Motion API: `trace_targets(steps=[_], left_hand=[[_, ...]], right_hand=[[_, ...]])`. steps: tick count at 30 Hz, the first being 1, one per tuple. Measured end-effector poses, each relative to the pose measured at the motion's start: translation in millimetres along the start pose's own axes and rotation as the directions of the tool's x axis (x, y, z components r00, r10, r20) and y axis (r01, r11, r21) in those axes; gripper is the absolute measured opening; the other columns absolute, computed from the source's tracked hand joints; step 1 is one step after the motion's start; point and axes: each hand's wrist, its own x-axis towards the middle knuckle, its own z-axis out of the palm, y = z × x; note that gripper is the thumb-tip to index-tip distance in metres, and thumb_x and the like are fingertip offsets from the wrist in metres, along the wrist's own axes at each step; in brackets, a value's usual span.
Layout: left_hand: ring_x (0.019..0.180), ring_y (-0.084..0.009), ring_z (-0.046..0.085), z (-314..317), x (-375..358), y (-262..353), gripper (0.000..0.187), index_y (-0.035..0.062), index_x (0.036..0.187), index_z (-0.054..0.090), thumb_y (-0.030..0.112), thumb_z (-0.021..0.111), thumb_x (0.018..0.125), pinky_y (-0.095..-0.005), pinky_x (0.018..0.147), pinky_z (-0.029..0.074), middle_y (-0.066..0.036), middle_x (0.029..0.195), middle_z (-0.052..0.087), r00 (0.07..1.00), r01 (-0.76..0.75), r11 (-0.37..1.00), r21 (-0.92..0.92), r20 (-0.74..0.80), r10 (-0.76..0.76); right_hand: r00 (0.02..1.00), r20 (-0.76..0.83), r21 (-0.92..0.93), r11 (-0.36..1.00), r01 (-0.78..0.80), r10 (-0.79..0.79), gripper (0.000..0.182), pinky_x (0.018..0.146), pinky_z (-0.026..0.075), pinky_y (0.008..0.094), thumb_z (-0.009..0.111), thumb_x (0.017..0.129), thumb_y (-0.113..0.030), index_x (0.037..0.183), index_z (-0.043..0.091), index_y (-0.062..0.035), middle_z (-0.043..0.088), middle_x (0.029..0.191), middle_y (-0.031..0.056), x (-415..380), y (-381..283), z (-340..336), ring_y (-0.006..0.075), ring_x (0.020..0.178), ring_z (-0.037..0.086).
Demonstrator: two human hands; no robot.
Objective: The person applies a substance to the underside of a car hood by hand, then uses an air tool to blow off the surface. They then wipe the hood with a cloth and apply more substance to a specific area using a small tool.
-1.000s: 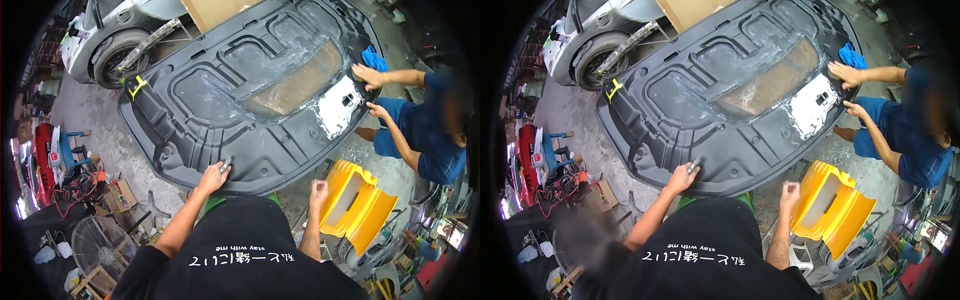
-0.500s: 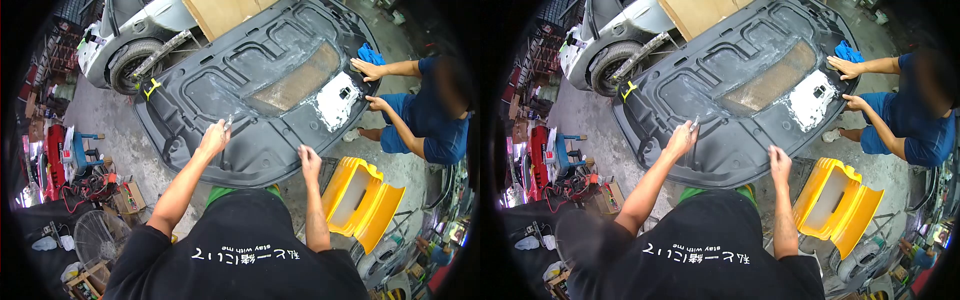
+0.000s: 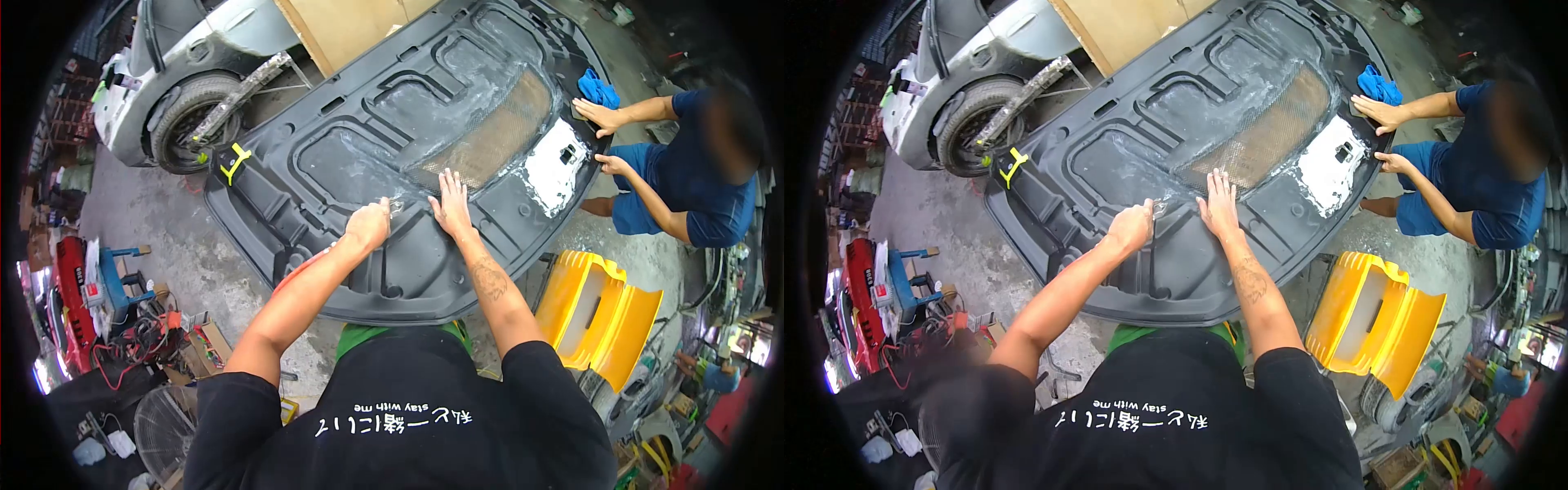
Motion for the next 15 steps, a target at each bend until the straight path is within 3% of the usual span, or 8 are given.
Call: trace_targets(steps=[4,5,7,9,10,12,13,15], left_hand=[[0.075,-0.0447,0.071,2.6,30.1,-3.6,0.022,-0.0048,0.105,0.057,0.011,0.046,0.096,-0.0542,0.068,0.058,-0.028,0.080,0.069,0.999,-0.047,0.997,-0.060,0.006,0.047],[0.082,-0.0413,0.073,1.2,34.2,0.6,0.021,-0.0031,0.106,0.059,0.011,0.047,0.096,-0.0499,0.073,0.059,-0.025,0.086,0.071,0.998,-0.037,0.998,-0.042,0.058,0.040],[0.082,-0.0414,0.073,11.6,42.8,1.2,0.021,-0.0033,0.105,0.059,0.011,0.047,0.096,-0.0501,0.073,0.059,-0.026,0.087,0.071,0.997,-0.038,0.997,-0.073,0.069,0.043],[0.082,-0.0415,0.073,13.9,50.5,-2.7,0.021,-0.0035,0.104,0.059,0.011,0.047,0.096,-0.0504,0.073,0.059,-0.026,0.087,0.071,0.995,-0.038,0.995,-0.095,0.087,0.046],[0.082,-0.0416,0.073,13.3,53.0,-4.2,0.022,-0.0040,0.104,0.060,0.011,0.046,0.096,-0.0504,0.073,0.059,-0.026,0.087,0.071,0.995,-0.036,0.994,-0.105,0.088,0.046],[0.082,-0.0417,0.073,17.0,55.7,-5.6,0.022,-0.0046,0.104,0.060,0.011,0.046,0.096,-0.0505,0.074,0.059,-0.026,0.087,0.071,0.995,-0.024,0.993,-0.114,0.096,0.035],[0.083,-0.0422,0.072,20.4,54.9,-5.6,0.024,-0.0052,0.106,0.060,0.011,0.046,0.096,-0.0511,0.074,0.059,-0.027,0.087,0.071,0.993,-0.029,0.991,-0.130,0.111,0.043],[0.083,-0.0426,0.072,28.2,53.3,-4.7,0.025,-0.0059,0.107,0.061,0.012,0.046,0.097,-0.0516,0.074,0.059,-0.027,0.088,0.071,0.990,-0.024,0.990,-0.137,0.131,0.042]], right_hand=[[0.993,-0.008,-0.126,0.985,-0.116,0.115,0.077,0.123,0.017,0.0591,0.062,0.097,-0.032,0.156,0.028,0.0031,0.018,0.167,0.0192,31.6,-3.4,14.8,0.0406,0.154,0.015],[0.991,-0.059,-0.176,0.976,-0.131,0.122,0.082,0.123,0.016,0.0593,0.063,0.096,-0.036,0.157,0.026,0.0022,0.017,0.168,0.0190,35.6,2.0,23.0,0.0406,0.155,0.014],[0.984,-0.110,-0.224,0.961,-0.164,0.143,0.087,0.123,0.016,0.0595,0.065,0.094,-0.040,0.158,0.024,0.0013,0.016,0.168,0.0189,35.2,-1.5,22.0,0.0406,0.155,0.013],[0.983,-0.020,-0.203,0.962,-0.182,0.182,0.102,0.122,0.015,0.0625,0.071,0.087,-0.055,0.161,0.021,-0.0057,0.012,0.169,0.0173,39.8,-9.6,12.1,0.0423,0.155,0.011],[0.982,-0.017,-0.201,0.961,-0.190,0.190,0.102,0.122,0.015,0.0625,0.071,0.087,-0.055,0.161,0.021,-0.0057,0.012,0.169,0.0173,44.9,-12.6,9.9,0.0423,0.155,0.011],[0.979,0.029,-0.291,0.939,-0.185,0.202,0.118,0.121,0.016,0.0658,0.074,0.074,-0.069,0.163,0.019,-0.0147,0.008,0.170,0.0154,53.7,-12.5,12.8,0.0450,0.155,0.008],[0.978,-0.008,-0.242,0.948,-0.204,0.209,0.121,0.117,0.015,0.0726,0.074,0.069,-0.073,0.164,0.018,-0.0234,0.005,0.171,0.0140,56.6,-10.5,17.7,0.0472,0.154,0.006],[0.977,-0.002,-0.234,0.949,-0.209,0.215,0.121,0.116,0.013,0.0751,0.074,0.068,-0.074,0.164,0.018,-0.0259,0.004,0.171,0.0135,62.8,-6.3,25.0,0.0478,0.154,0.005]])
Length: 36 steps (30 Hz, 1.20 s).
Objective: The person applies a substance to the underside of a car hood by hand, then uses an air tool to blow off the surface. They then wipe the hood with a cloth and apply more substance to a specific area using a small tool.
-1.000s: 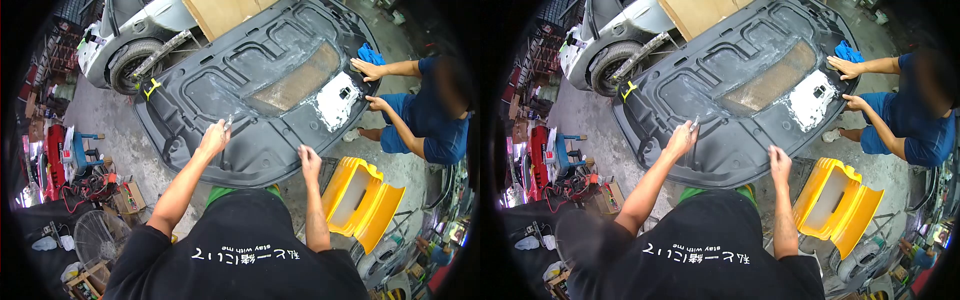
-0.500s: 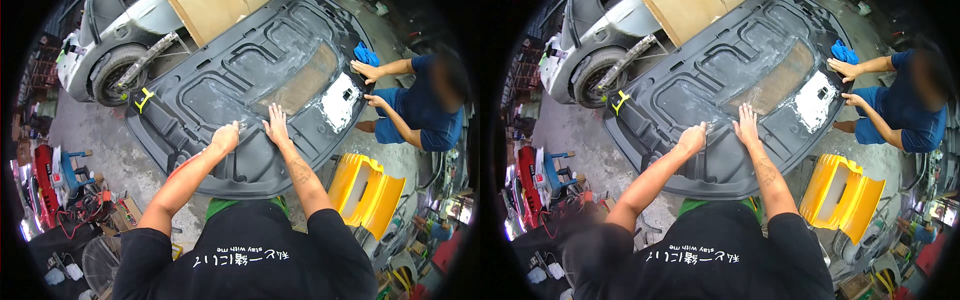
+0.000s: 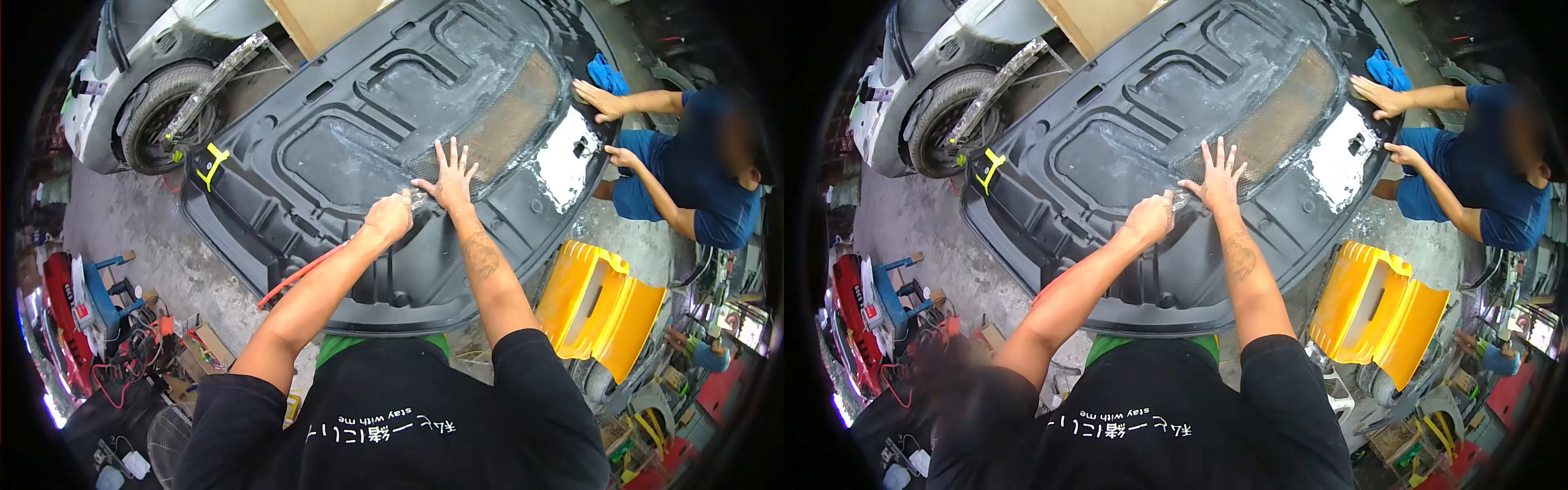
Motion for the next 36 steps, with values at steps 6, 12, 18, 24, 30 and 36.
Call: trace_targets(steps=[6,12,18,24,30,36], left_hand=[[0.086,-0.0443,0.072,-2.2,6.5,-0.4,0.029,-0.0065,0.108,0.063,0.013,0.043,0.099,-0.0535,0.077,0.058,-0.028,0.090,0.071,0.998,0.044,0.999,-0.006,0.040,-0.044],[0.078,-0.0475,0.070,8.1,21.1,-12.4,0.026,-0.0078,0.102,0.061,0.014,0.048,0.097,-0.0558,0.073,0.057,-0.030,0.080,0.069,0.995,0.079,0.996,-0.048,-0.065,-0.082],[0.082,-0.0481,0.070,8.8,28.9,-19.6,0.026,-0.0078,0.104,0.061,0.013,0.049,0.096,-0.0557,0.075,0.057,-0.031,0.085,0.069,0.988,0.124,0.991,-0.043,-0.091,-0.128],[0.087,-0.0488,0.069,-9.4,42.6,-23.0,0.026,-0.0047,0.106,0.060,0.019,0.057,0.095,-0.0562,0.077,0.057,-0.031,0.088,0.069,0.984,0.147,0.987,-0.069,-0.094,-0.153],[0.085,-0.0483,0.068,-13.1,50.6,-12.1,0.037,-0.0009,0.100,0.063,0.036,0.062,0.098,-0.0560,0.074,0.055,-0.030,0.087,0.069,0.971,0.029,0.992,-0.122,-0.230,-0.056],[0.077,-0.0434,0.070,-51.4,66.8,-19.0,0.034,0.0005,0.094,0.065,0.034,0.063,0.097,-0.0539,0.067,0.055,-0.024,0.079,0.070,0.963,-0.034,0.999,0.039,-0.266,0.043]], right_hand=[[1.000,-0.022,0.055,0.998,-0.016,0.017,0.118,0.113,0.005,0.0800,0.070,0.068,-0.077,0.163,0.017,-0.0326,-0.002,0.171,0.0117,8.3,-1.2,15.3,0.0488,0.154,-0.001],[1.000,-0.005,0.045,0.999,-0.017,0.017,0.116,0.111,0.004,0.0807,0.071,0.072,-0.074,0.164,0.015,-0.0302,-0.003,0.171,0.0131,9.1,-1.3,18.1,0.0497,0.154,-0.005],[0.999,0.027,-0.007,0.999,-0.034,0.034,0.115,0.112,0.005,0.0805,0.067,0.072,-0.076,0.164,0.013,-0.0313,-0.005,0.171,0.0124,8.1,-2.3,21.9,0.0484,0.154,-0.005],[0.999,0.024,-0.047,0.998,-0.029,0.030,0.115,0.112,0.007,0.0808,0.064,0.072,-0.079,0.164,0.013,-0.0314,-0.006,0.171,0.0128,10.0,-1.3,22.9,0.0488,0.154,-0.004],[0.999,0.022,-0.085,0.996,-0.021,0.023,0.113,0.112,0.008,0.0806,0.065,0.075,-0.075,0.164,0.014,-0.0289,-0.004,0.171,0.0146,8.2,-0.3,20.6,0.0497,0.154,-0.001],[1.000,0.000,-0.019,0.999,-0.031,0.031,0.118,0.112,0.005,0.0800,0.068,0.068,-0.079,0.163,0.019,-0.0282,0.001,0.171,0.0155,8.3,-2.5,16.1,0.0488,0.154,-0.003]])
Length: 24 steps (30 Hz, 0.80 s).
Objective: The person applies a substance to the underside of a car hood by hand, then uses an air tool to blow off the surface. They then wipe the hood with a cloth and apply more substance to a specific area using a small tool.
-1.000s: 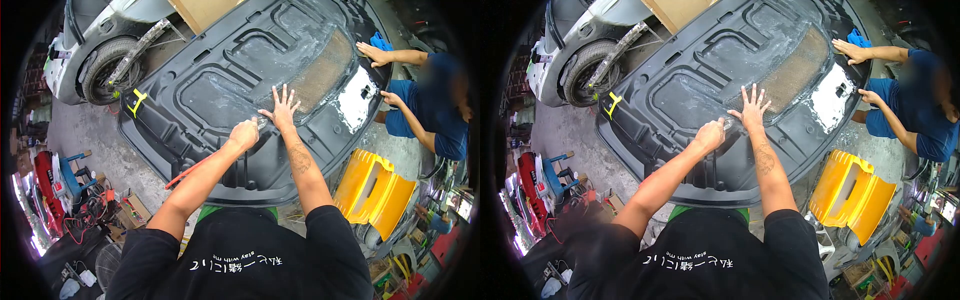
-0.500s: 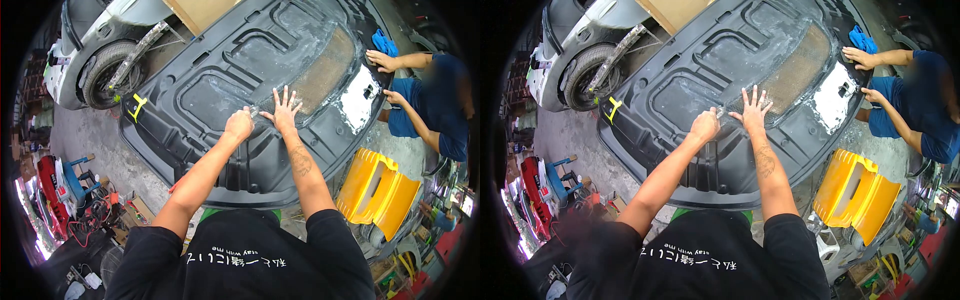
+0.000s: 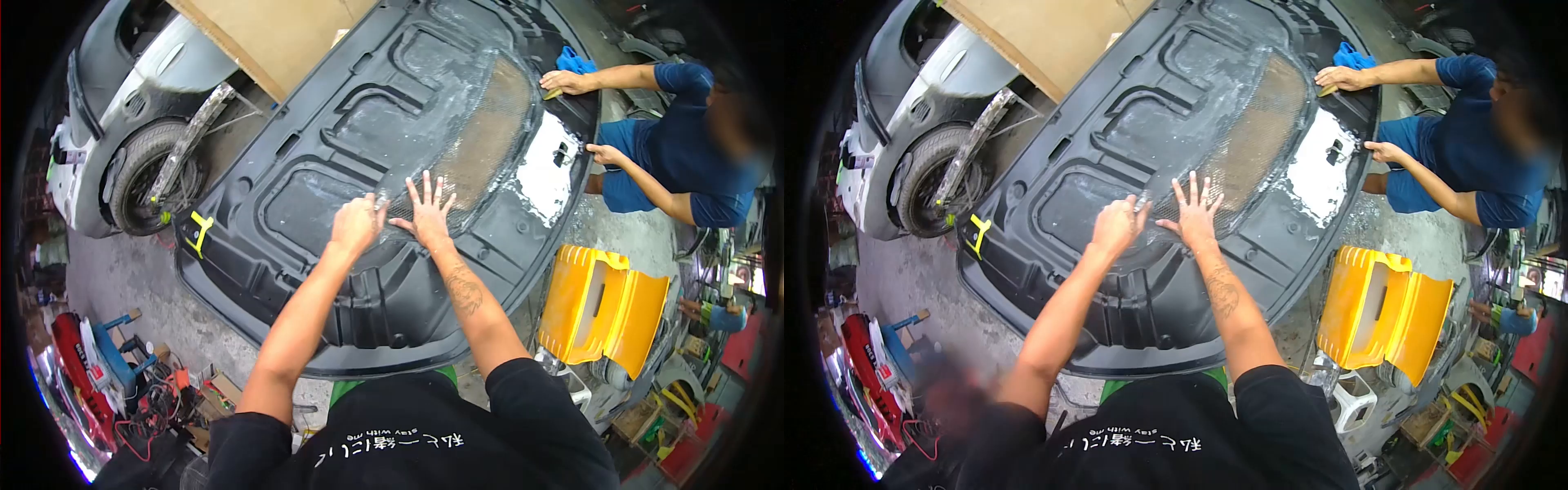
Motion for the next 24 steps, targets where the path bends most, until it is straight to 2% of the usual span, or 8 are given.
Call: trace_targets(steps=[4,5,6,10,14,18,22,24], left_hand=[[0.073,-0.0443,0.068,-14.0,4.8,-9.4,0.026,0.0012,0.089,0.063,0.026,0.066,0.094,-0.0524,0.068,0.055,-0.024,0.073,0.067,0.994,-0.083,0.997,0.002,-0.065,0.083],[0.073,-0.0451,0.068,-12.3,7.9,-12.8,0.023,0.0010,0.088,0.062,0.023,0.067,0.093,-0.0518,0.069,0.055,-0.025,0.072,0.067,0.980,-0.150,0.989,0.008,-0.132,0.150],[0.074,-0.0474,0.066,-7.5,11.2,-13.7,0.018,-0.0009,0.090,0.059,0.016,0.066,0.092,-0.0523,0.071,0.054,-0.026,0.076,0.067,0.985,-0.128,0.989,-0.073,-0.123,0.119],[0.079,-0.0477,0.067,14.0,20.7,-6.9,0.019,-0.0037,0.097,0.055,0.012,0.064,0.091,-0.0543,0.072,0.054,-0.028,0.086,0.067,0.997,-0.046,0.983,-0.179,-0.065,0.035],[0.076,-0.0499,0.065,40.4,25.5,-9.5,0.021,-0.0054,0.098,0.053,0.013,0.062,0.094,-0.0562,0.067,0.052,-0.030,0.079,0.065,0.992,-0.108,0.973,-0.206,-0.089,0.091],[0.077,-0.0497,0.065,41.1,38.9,-15.6,0.019,-0.0051,0.098,0.053,0.011,0.062,0.093,-0.0562,0.067,0.052,-0.030,0.080,0.065,0.996,-0.078,0.975,-0.206,-0.067,0.065],[0.079,-0.0500,0.065,35.2,67.8,-4.0,0.018,-0.0048,0.099,0.053,0.009,0.062,0.092,-0.0561,0.068,0.052,-0.030,0.083,0.066,0.987,-0.127,0.964,-0.235,-0.131,0.098],[0.081,-0.0502,0.065,38.6,81.7,-0.3,0.020,-0.0043,0.101,0.053,0.009,0.063,0.091,-0.0560,0.069,0.052,-0.030,0.087,0.066,0.979,-0.150,0.957,-0.247,-0.173,0.108]], right_hand=[[0.999,0.026,0.094,0.995,-0.020,0.018,0.108,0.114,0.004,0.0783,0.066,0.076,-0.077,0.162,0.025,-0.0258,0.005,0.170,0.0149,-0.1,-1.5,-11.2,0.0477,0.154,0.000],[0.997,-0.075,0.097,0.995,-0.024,0.031,0.100,0.115,0.005,0.0765,0.062,0.082,-0.072,0.161,0.028,-0.0220,0.009,0.170,0.0146,3.5,-3.0,-10.2,0.0462,0.155,0.003],[0.984,-0.171,0.100,0.995,-0.023,0.040,0.091,0.116,0.006,0.0748,0.059,0.089,-0.068,0.160,0.030,-0.0181,0.012,0.170,0.0143,8.7,-3.9,-10.0,0.0446,0.155,0.006],[0.965,-0.259,0.114,0.990,0.078,-0.046,0.074,0.119,0.007,0.0698,0.051,0.100,-0.055,0.156,0.038,-0.0077,0.026,0.166,0.0133,53.4,4.9,-10.5,0.0399,0.155,0.015],[0.966,-0.242,-0.004,0.996,0.091,-0.089,0.067,0.120,0.005,0.0685,0.049,0.100,-0.054,0.149,0.049,-0.0084,0.037,0.162,0.0111,81.1,3.0,-1.7,0.0376,0.153,0.024],[0.961,-0.275,0.027,0.998,0.053,-0.043,0.059,0.120,0.006,0.0683,0.051,0.100,-0.046,0.146,0.054,-0.0093,0.046,0.157,0.0104,81.6,-0.8,-0.2,0.0349,0.149,0.032],[0.962,-0.271,0.022,0.999,0.049,-0.041,0.057,0.120,0.006,0.0687,0.053,0.098,-0.041,0.145,0.054,-0.0095,0.046,0.156,0.0113,85.3,-3.8,-5.7,0.0347,0.149,0.034],[0.989,-0.144,-0.068,0.998,0.011,-0.020,0.057,0.120,0.008,0.0694,0.057,0.095,-0.035,0.146,0.053,-0.0093,0.044,0.157,0.0121,105.4,-3.2,-11.7,0.0347,0.149,0.033]])
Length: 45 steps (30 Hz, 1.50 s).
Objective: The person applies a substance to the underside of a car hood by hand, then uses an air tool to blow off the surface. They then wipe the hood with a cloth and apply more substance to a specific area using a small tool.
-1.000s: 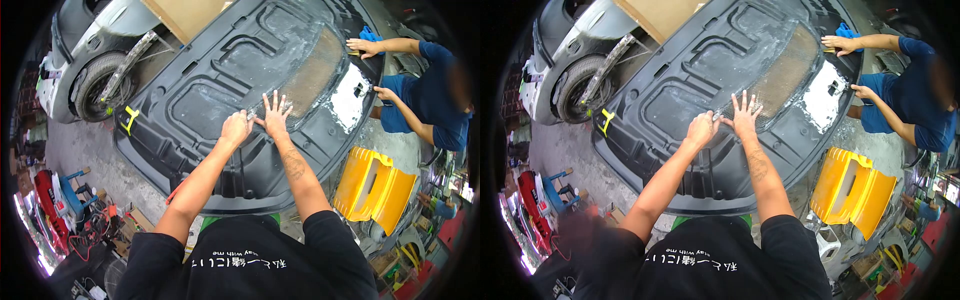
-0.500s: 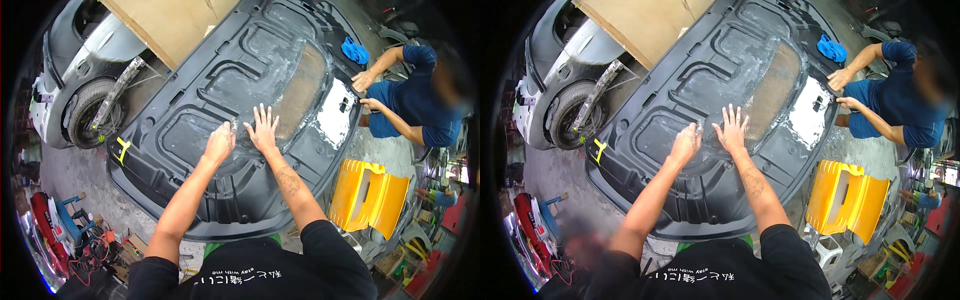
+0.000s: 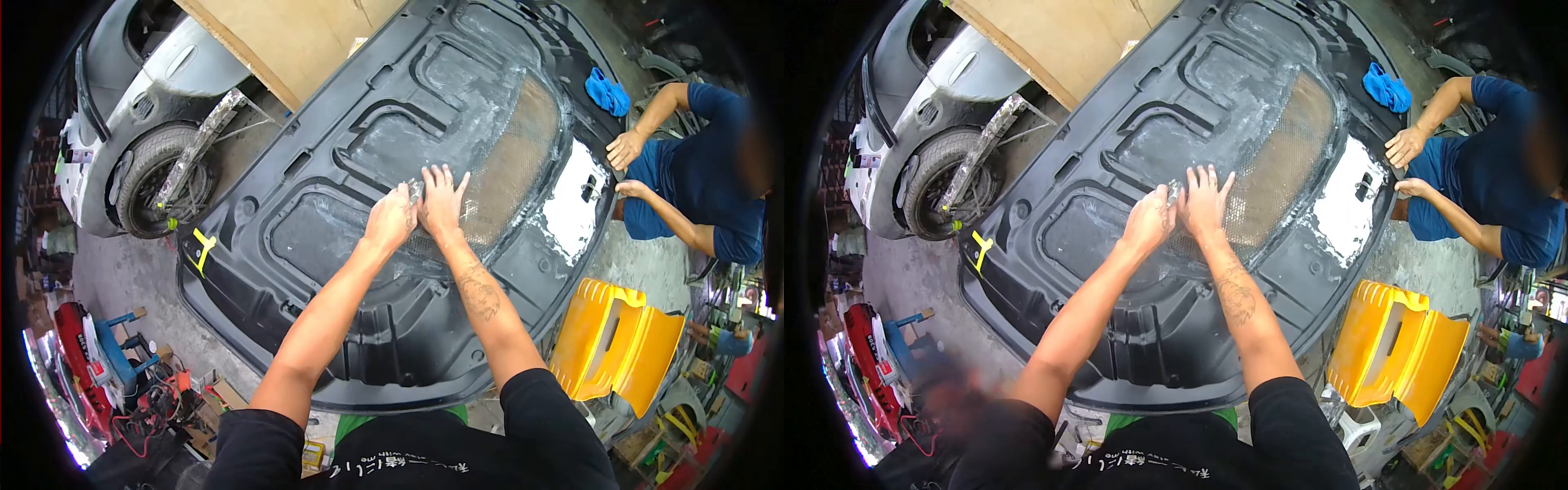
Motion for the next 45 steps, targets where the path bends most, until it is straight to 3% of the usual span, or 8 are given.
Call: trace_targets(steps=[4,9,23,31,35,37,40,45], left_hand=[[0.081,-0.0489,0.065,5.0,30.9,-6.5,0.023,-0.0033,0.102,0.053,0.011,0.066,0.089,-0.0553,0.070,0.053,-0.029,0.088,0.066,1.000,0.002,0.999,0.040,-0.029,0.000],[0.084,-0.0473,0.066,23.1,49.1,-21.0,0.023,-0.0035,0.100,0.051,0.009,0.066,0.087,-0.0545,0.073,0.053,-0.028,0.089,0.065,1.000,-0.011,0.998,0.058,-0.002,0.011],[0.081,-0.0490,0.066,42.3,43.4,-23.9,0.021,-0.0045,0.096,0.054,0.013,0.063,0.091,-0.0555,0.071,0.053,-0.029,0.086,0.066,0.997,-0.016,0.999,0.029,-0.076,0.018],[0.082,-0.0528,0.065,24.7,47.9,-42.3,0.029,-0.0084,0.090,0.059,0.019,0.062,0.096,-0.0530,0.069,0.053,-0.035,0.081,0.065,0.985,0.122,0.977,-0.177,-0.103,-0.141],[0.084,-0.0527,0.065,23.2,49.4,-41.1,0.028,-0.0080,0.091,0.060,0.019,0.061,0.096,-0.0536,0.070,0.052,-0.035,0.080,0.064,0.978,0.152,0.974,-0.168,-0.116,-0.172],[0.083,-0.0522,0.066,38.2,45.2,-22.9,0.021,-0.0067,0.098,0.056,0.014,0.056,0.096,-0.0559,0.074,0.053,-0.034,0.087,0.066,0.988,0.152,0.987,-0.041,-0.028,-0.154],[0.084,-0.0479,0.067,53.3,47.4,3.7,0.017,-0.0057,0.103,0.052,0.009,0.050,0.095,-0.0544,0.076,0.055,-0.030,0.089,0.066,0.993,0.088,0.996,0.002,-0.085,-0.087],[0.084,-0.0447,0.068,58.5,49.0,5.6,0.013,-0.0045,0.099,0.053,0.006,0.048,0.093,-0.0524,0.075,0.056,-0.029,0.089,0.066,0.997,0.043,0.993,0.111,-0.067,-0.036]], right_hand=[[0.990,-0.122,0.117,0.990,0.082,-0.068,0.064,0.119,0.011,0.0701,0.060,0.092,-0.032,0.152,0.045,-0.0123,0.036,0.162,0.0118,51.8,17.2,26.1,0.0355,0.151,0.029],[0.980,0.185,-0.262,0.958,0.117,-0.069,0.076,0.118,0.016,0.0700,0.054,0.096,-0.036,0.163,0.020,-0.0252,0.012,0.171,0.0070,60.3,17.8,25.9,0.0370,0.156,0.017],[0.991,0.111,-0.255,0.961,0.104,-0.077,0.074,0.119,0.013,0.0699,0.053,0.097,-0.032,0.163,0.022,-0.0253,0.019,0.170,0.0042,57.4,16.7,27.8,0.0342,0.156,0.018],[0.996,0.082,-0.172,0.984,0.055,-0.042,0.064,0.121,0.010,0.0669,0.035,0.105,-0.054,0.161,0.029,-0.0249,0.022,0.169,0.0048,56.8,11.2,23.1,0.0330,0.156,0.018],[0.999,0.043,-0.177,0.984,-0.008,0.016,0.073,0.123,0.011,0.0611,0.037,0.104,-0.053,0.160,0.028,-0.0068,0.022,0.168,0.0139,60.2,14.4,32.1,0.0349,0.156,0.017],[0.999,0.045,-0.211,0.978,-0.004,0.014,0.074,0.123,0.014,0.0594,0.038,0.105,-0.048,0.158,0.026,0.0017,0.020,0.168,0.0182,60.3,21.5,39.8,0.0365,0.156,0.016],[0.995,-0.099,0.254,0.967,0.030,-0.005,0.062,0.123,0.019,0.0572,0.044,0.105,-0.025,0.157,0.026,0.0027,0.015,0.168,0.0203,72.6,41.6,42.1,0.0395,0.155,0.017],[0.963,-0.211,0.169,0.964,0.204,-0.167,0.054,0.122,0.025,0.0562,0.048,0.103,-0.016,0.153,0.037,0.0003,0.031,0.163,0.0203,117.1,86.1,20.7,0.0420,0.151,0.026]])
